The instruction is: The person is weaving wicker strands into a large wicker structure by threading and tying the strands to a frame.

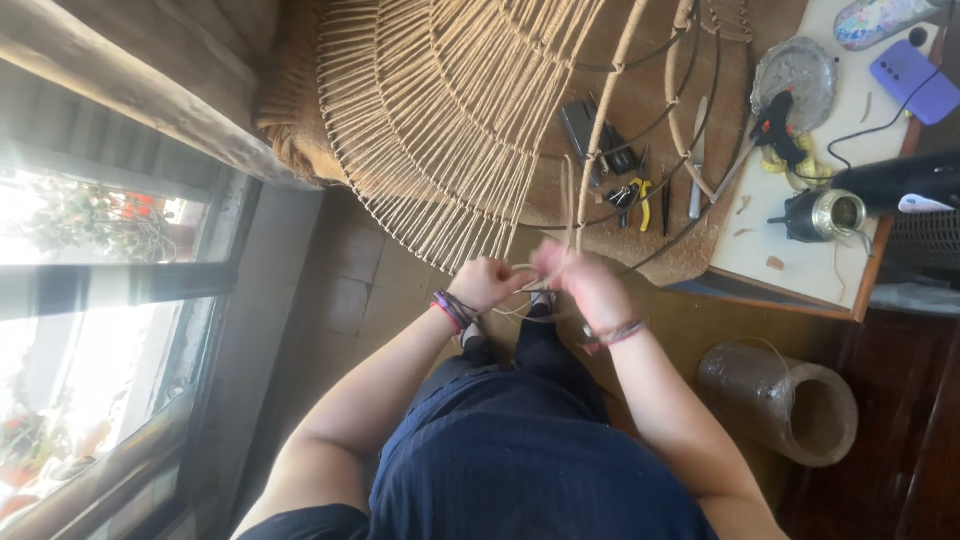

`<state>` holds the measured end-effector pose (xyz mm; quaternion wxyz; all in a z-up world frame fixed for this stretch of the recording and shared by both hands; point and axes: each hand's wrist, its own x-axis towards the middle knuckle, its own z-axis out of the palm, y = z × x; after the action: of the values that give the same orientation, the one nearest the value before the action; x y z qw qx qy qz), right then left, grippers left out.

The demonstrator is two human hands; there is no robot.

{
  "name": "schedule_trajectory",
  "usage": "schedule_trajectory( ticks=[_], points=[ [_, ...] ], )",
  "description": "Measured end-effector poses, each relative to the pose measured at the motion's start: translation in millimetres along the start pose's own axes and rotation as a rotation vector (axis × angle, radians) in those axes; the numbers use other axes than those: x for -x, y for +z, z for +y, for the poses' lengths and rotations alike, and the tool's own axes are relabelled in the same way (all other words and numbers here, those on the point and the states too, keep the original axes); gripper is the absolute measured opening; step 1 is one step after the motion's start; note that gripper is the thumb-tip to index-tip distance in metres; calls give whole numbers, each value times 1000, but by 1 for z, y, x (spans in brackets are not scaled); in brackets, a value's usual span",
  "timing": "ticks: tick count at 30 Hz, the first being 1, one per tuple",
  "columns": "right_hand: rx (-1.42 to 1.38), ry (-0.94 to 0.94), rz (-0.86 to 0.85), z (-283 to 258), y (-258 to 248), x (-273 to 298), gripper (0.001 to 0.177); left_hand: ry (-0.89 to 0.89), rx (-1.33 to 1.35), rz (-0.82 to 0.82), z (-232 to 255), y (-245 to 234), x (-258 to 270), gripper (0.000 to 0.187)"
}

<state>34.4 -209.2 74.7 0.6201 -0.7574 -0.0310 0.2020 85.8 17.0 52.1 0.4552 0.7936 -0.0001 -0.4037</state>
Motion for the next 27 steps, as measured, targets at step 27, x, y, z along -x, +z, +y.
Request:
schedule_trajectory(
  ticks=[27],
  points=[
    [1088, 433, -588, 124, -31, 2, 19, 217, -580, 310, 43, -24, 31, 63]
  ],
)
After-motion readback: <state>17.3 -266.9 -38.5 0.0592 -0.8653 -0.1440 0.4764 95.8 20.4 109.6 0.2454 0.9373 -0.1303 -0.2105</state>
